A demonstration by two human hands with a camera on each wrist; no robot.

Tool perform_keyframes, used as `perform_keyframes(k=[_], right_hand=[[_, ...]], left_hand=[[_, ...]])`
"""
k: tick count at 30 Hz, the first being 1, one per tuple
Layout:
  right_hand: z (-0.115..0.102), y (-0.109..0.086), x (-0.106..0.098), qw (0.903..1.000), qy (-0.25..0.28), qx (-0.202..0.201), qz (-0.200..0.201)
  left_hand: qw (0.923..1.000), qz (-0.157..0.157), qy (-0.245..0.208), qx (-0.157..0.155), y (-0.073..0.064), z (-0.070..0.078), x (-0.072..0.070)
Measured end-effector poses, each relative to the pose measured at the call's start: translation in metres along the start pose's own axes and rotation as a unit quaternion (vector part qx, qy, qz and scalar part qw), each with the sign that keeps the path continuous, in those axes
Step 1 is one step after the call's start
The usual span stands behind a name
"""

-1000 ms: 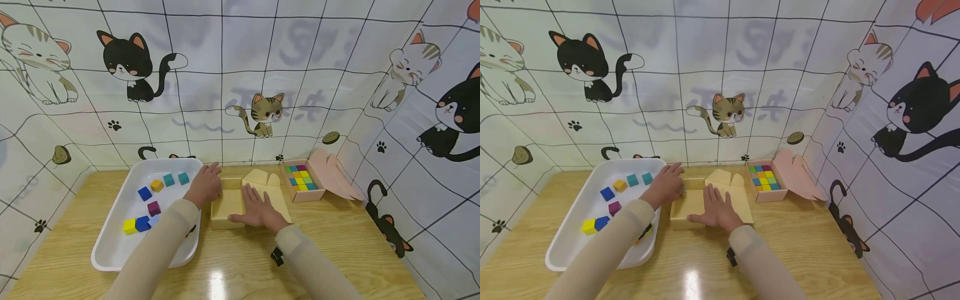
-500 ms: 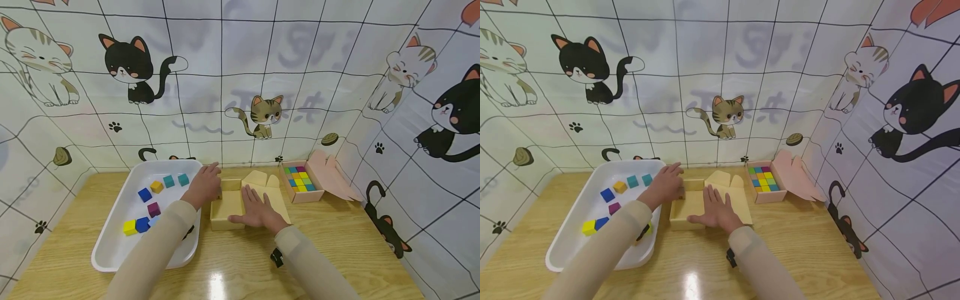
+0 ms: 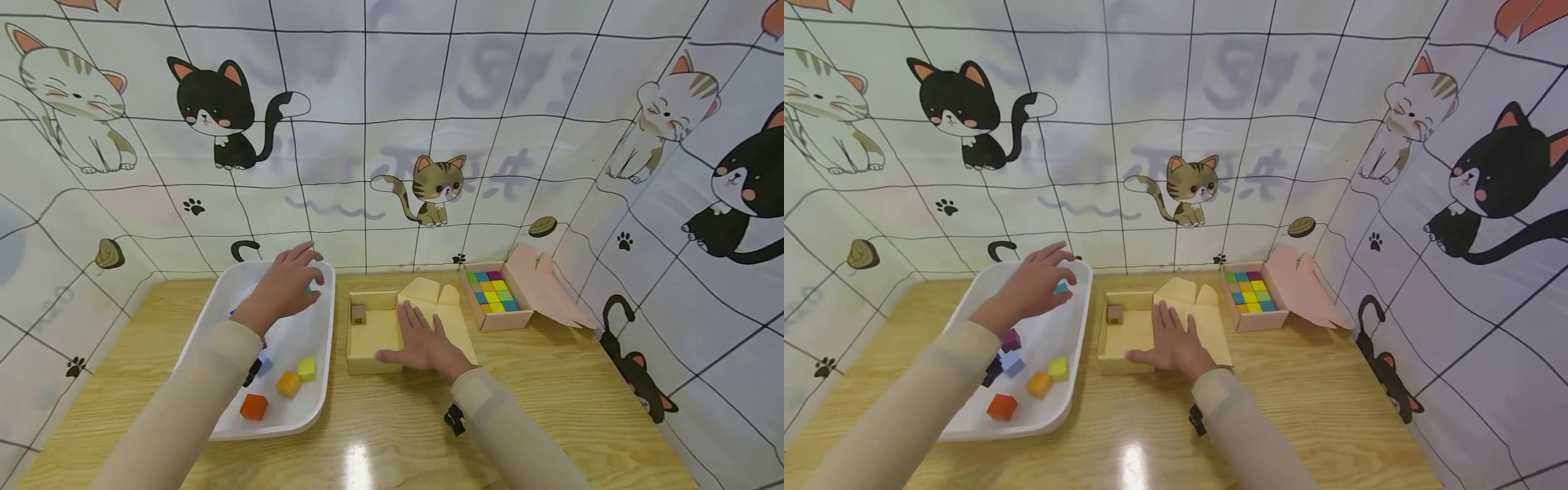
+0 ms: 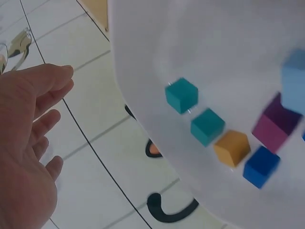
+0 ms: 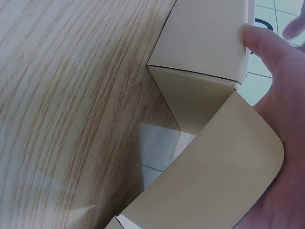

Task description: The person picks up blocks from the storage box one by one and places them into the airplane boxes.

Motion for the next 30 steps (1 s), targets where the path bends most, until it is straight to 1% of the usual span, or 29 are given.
perform_keyframes(k=[3,5,7,9,13,16,19,25,30], right_hand=[[0.0,-0.001,0.0,1.0,0.001,-0.001,-0.001],[0.0,-0.001,0.0,1.0,0.001,0.0,-0.001],[0.0,-0.001,0.0,1.0,0.0,0.0,-0.002],[0.0,-0.001,-0.001,1.0,0.0,0.001,-0.001],[0.001,-0.001,-0.002,1.0,0.0,0.0,0.002],[0.002,-0.001,-0.002,1.0,0.001,0.001,0.003],[0.002,-0.001,-0.001,1.0,0.002,0.001,0.001],[0.002,0.0,0.0,1.0,0.006,0.001,0.0],[0.0,0.0,0.001,1.0,0.008,-0.001,0.0]], left_hand=[[0.9999,0.001,-0.008,-0.011,-0.013,-0.013,-0.003],[0.9998,-0.004,-0.01,-0.019,-0.021,-0.021,-0.002],[0.9995,-0.016,-0.009,-0.025,-0.028,-0.026,0.001],[0.9991,-0.033,-0.003,-0.026,-0.036,-0.028,0.007],[0.9974,-0.069,-0.004,-0.021,-0.05,-0.022,0.02],[0.9948,-0.096,-0.019,-0.026,-0.06,-0.015,0.029],[0.9916,-0.12,-0.032,-0.034,-0.067,-0.008,0.039],[0.9847,-0.159,-0.05,-0.049,-0.073,-0.003,0.058],[0.9783,-0.187,-0.063,-0.062,-0.076,-0.001,0.068]])
Point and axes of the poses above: each hand's wrist, its own y-axis towards the middle knuckle, its own x-axis out of the palm, z = x × y, the point moved 7 cm from there along y, towards the middle knuckle, and after that the axes turned 13 degrees about -y, right-handed, at the moved point
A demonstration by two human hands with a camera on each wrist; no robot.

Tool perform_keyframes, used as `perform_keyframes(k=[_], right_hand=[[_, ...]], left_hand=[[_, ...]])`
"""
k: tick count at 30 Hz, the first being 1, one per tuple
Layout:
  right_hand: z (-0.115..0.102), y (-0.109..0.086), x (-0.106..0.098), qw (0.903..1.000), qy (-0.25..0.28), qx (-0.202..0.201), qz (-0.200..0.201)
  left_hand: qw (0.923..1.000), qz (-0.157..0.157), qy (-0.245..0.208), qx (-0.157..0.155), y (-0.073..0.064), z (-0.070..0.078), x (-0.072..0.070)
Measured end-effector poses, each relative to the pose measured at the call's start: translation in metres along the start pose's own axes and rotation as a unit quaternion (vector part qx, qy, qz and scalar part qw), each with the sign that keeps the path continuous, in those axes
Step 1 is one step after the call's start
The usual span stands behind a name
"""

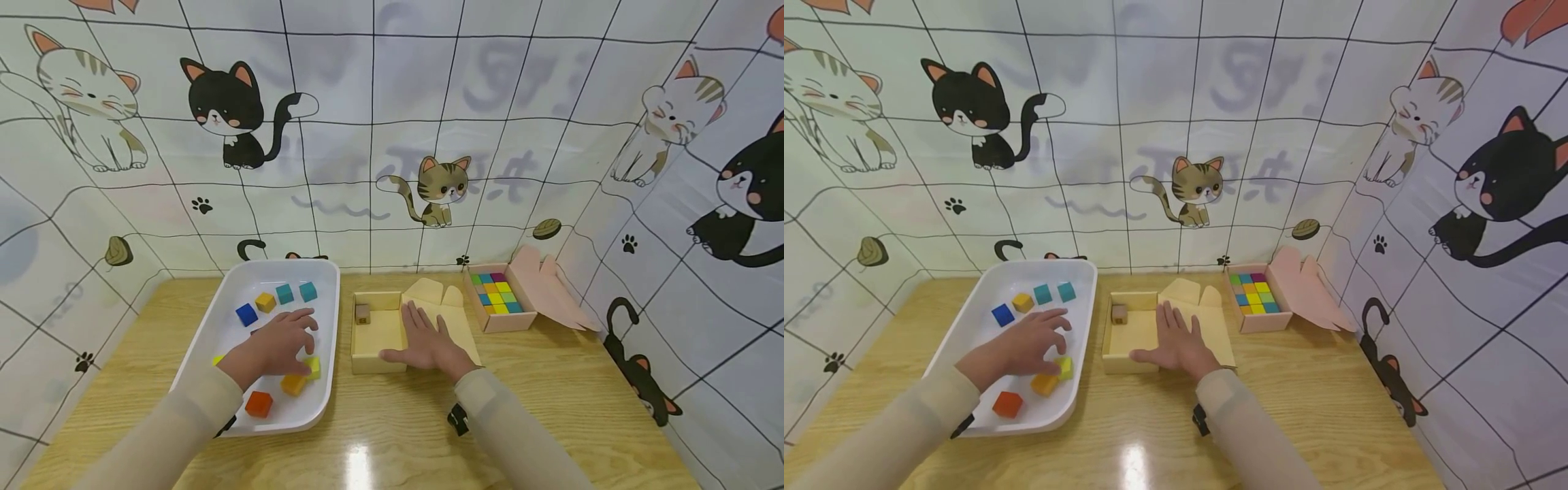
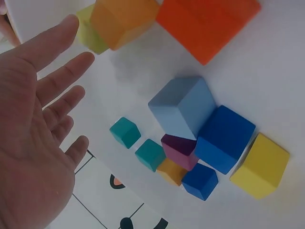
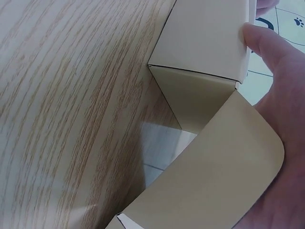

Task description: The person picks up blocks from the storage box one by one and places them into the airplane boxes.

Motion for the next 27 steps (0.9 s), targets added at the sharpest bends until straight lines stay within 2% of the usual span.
perform_keyframes(k=[4,10,20,23,27], right_hand=[[0.0,0.0,0.0,1.0,0.004,-0.001,0.001],[0.0,-0.001,0.0,1.0,0.005,-0.001,0.006],[0.0,-0.001,0.0,1.0,0.003,-0.003,0.008],[0.0,-0.001,0.0,0.9999,0.004,-0.004,0.009],[0.002,-0.001,0.0,1.0,0.002,-0.005,0.008]], left_hand=[[0.9999,-0.007,-0.006,-0.01,0.001,0.0,0.005],[0.9999,-0.006,-0.002,-0.011,0.0,0.002,0.005],[0.9996,-0.012,0.022,0.01,0.004,0.007,0.008],[0.9994,-0.009,0.03,0.014,0.005,0.006,0.004],[0.999,0.014,0.039,0.013,0.004,0.005,-0.009]])
Point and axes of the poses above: each hand's wrist, its own y-axis towards the middle knuckle, its own x-axis out of the palm, z = x × y, the point moved 7 cm from there along y, towards the middle knuckle, and after that the axes turned 13 degrees about -y, right-handed, at the moved point
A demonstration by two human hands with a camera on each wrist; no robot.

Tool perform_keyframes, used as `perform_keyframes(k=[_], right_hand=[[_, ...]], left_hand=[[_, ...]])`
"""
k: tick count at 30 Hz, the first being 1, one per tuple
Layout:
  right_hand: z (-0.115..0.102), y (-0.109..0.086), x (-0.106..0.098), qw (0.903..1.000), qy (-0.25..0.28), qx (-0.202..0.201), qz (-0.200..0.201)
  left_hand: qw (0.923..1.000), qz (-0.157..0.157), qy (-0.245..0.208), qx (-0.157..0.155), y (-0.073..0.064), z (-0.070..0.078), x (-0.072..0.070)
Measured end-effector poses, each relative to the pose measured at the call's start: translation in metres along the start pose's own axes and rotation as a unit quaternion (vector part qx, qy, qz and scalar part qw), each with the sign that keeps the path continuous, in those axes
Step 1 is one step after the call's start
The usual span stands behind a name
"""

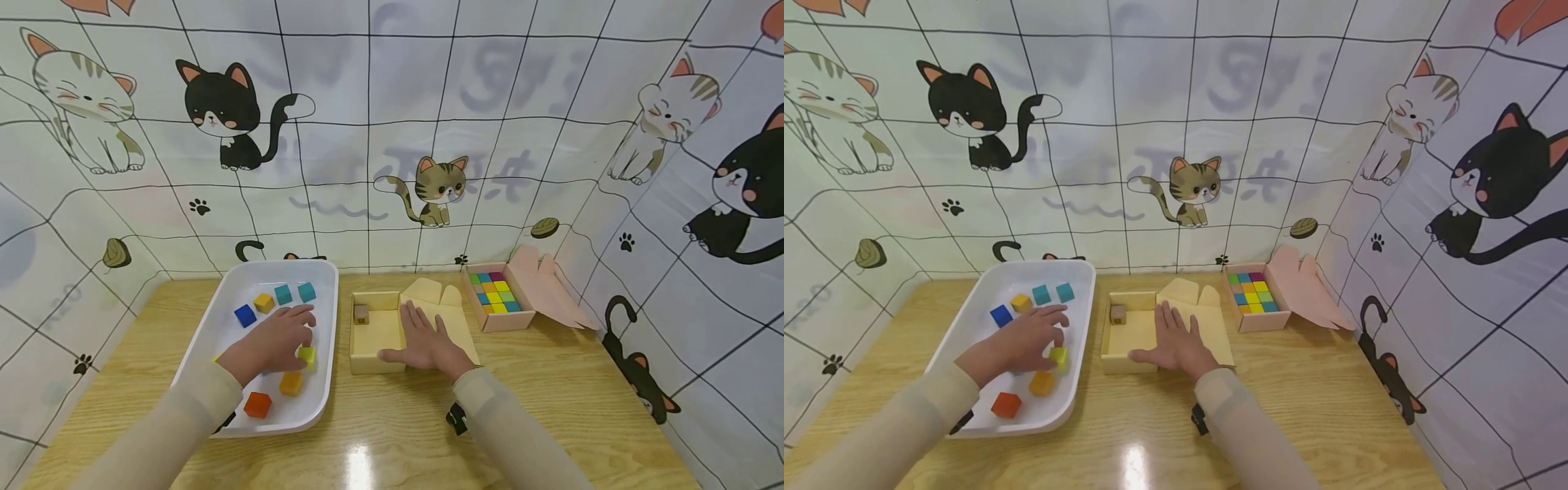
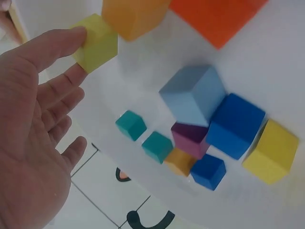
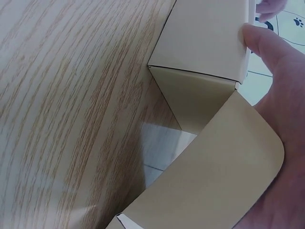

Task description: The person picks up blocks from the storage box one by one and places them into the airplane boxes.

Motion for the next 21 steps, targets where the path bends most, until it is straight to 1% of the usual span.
perform_keyframes(k=[4,7,11,13,18,21], right_hand=[[0.0,0.0,0.0,1.0,0.0,-0.001,-0.001],[-0.001,-0.001,0.0,1.0,0.002,-0.002,-0.002],[-0.001,-0.001,-0.001,1.0,0.004,-0.001,-0.005],[-0.002,-0.002,-0.002,1.0,0.003,-0.001,-0.006],[-0.001,-0.001,-0.002,1.0,-0.002,-0.001,-0.008],[-0.001,-0.001,-0.002,1.0,-0.003,0.001,-0.009]], left_hand=[[0.9993,0.032,0.016,0.011,-0.001,0.0,-0.016],[0.9976,0.056,0.028,0.028,0.0,0.002,-0.029],[0.9937,0.092,0.042,0.049,0.006,0.007,-0.047],[0.9919,0.108,0.044,0.051,0.01,0.008,-0.056],[0.991,0.124,0.035,0.038,0.024,0.014,-0.07],[0.9894,0.132,0.032,0.051,0.032,0.021,-0.075]])
Point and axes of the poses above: each hand's wrist, its own y-axis towards the middle knuckle, its own x-axis out of the palm, z = x × y, the point moved 7 cm from there along y, towards the middle knuckle, and after that the axes turned 13 degrees about -y, right-handed, at the moved point
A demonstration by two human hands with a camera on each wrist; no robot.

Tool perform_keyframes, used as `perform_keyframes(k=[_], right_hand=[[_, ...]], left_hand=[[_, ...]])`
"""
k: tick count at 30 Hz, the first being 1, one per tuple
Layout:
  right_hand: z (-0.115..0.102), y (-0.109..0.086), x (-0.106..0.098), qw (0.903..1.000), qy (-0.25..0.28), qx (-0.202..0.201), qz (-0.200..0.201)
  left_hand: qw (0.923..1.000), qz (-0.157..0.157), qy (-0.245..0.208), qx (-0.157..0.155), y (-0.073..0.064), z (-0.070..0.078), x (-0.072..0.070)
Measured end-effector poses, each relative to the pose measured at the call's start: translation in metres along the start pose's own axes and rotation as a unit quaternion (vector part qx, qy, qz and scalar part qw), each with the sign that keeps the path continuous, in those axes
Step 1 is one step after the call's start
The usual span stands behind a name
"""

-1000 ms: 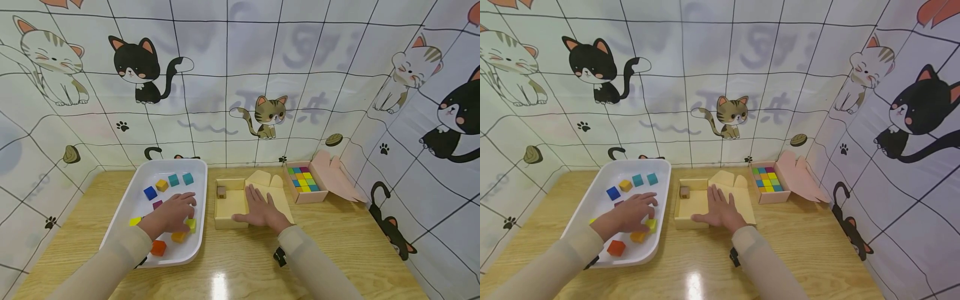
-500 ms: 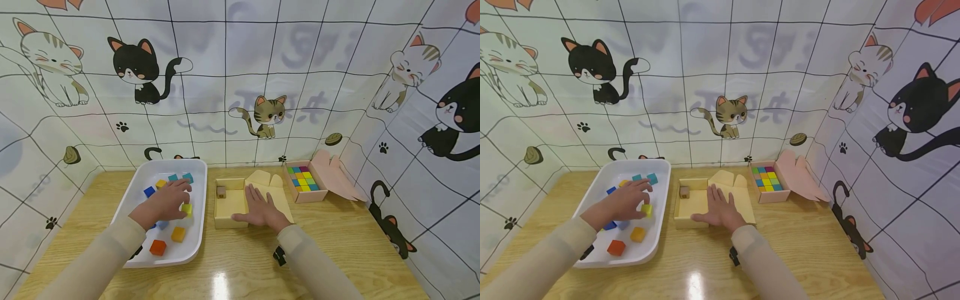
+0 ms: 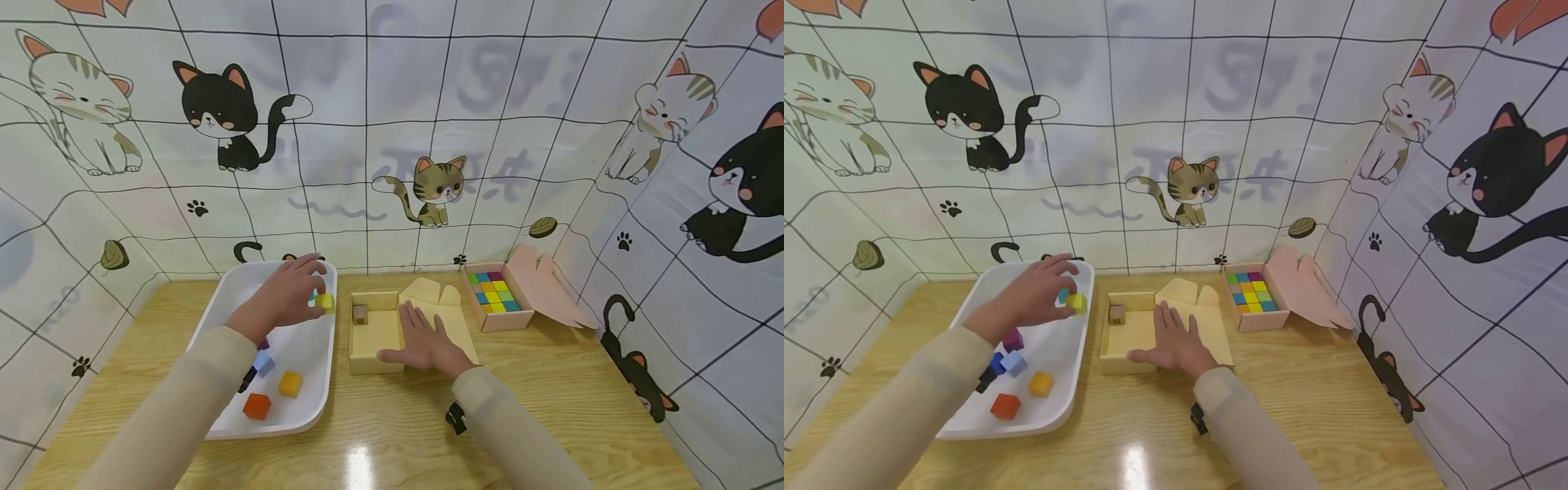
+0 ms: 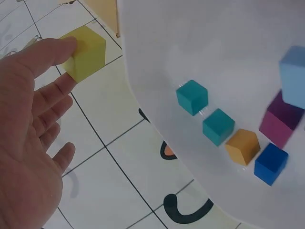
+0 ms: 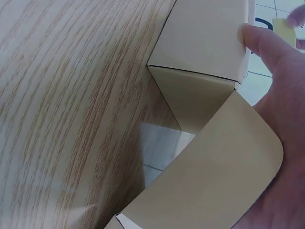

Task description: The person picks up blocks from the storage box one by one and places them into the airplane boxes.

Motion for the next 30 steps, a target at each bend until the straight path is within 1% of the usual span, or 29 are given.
perform_keyframes(k=[4,10,13,18,23,25,28,30], right_hand=[[0.001,0.0,0.0,1.0,-0.001,0.004,0.001],[-0.002,-0.002,0.0,1.0,0.0,0.006,0.0],[-0.003,-0.003,0.001,1.0,-0.003,0.005,0.0],[-0.003,-0.003,0.005,0.9999,-0.011,0.008,0.003],[-0.004,-0.005,0.006,0.9999,-0.013,0.009,0.003],[-0.004,-0.006,0.005,0.9999,-0.01,0.007,0.004],[-0.005,-0.006,0.005,0.9999,-0.009,0.007,0.006],[-0.005,-0.006,0.005,0.9999,-0.008,0.007,0.007]], left_hand=[[0.9998,0.01,-0.007,0.013,0.013,0.009,0.003],[0.9997,0.001,-0.017,0.015,0.032,0.019,0.018],[0.9994,-0.012,-0.028,0.017,0.04,0.026,0.028],[0.9984,-0.042,-0.035,0.014,0.054,0.033,0.052],[0.9977,-0.06,-0.025,0.019,0.062,0.041,0.071],[0.9972,-0.065,-0.03,0.02,0.063,0.043,0.075],[0.9968,-0.074,-0.02,0.023,0.066,0.046,0.081],[0.9967,-0.077,-0.004,0.025,0.068,0.046,0.085]])
Point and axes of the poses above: each hand's wrist, its own y-axis towards the middle knuckle, its own x-axis out of the palm, z = x × y, the point moved 7 cm from there along y, towards the middle knuckle, and after that the axes turned 13 degrees about -y, right-handed, at the moved point
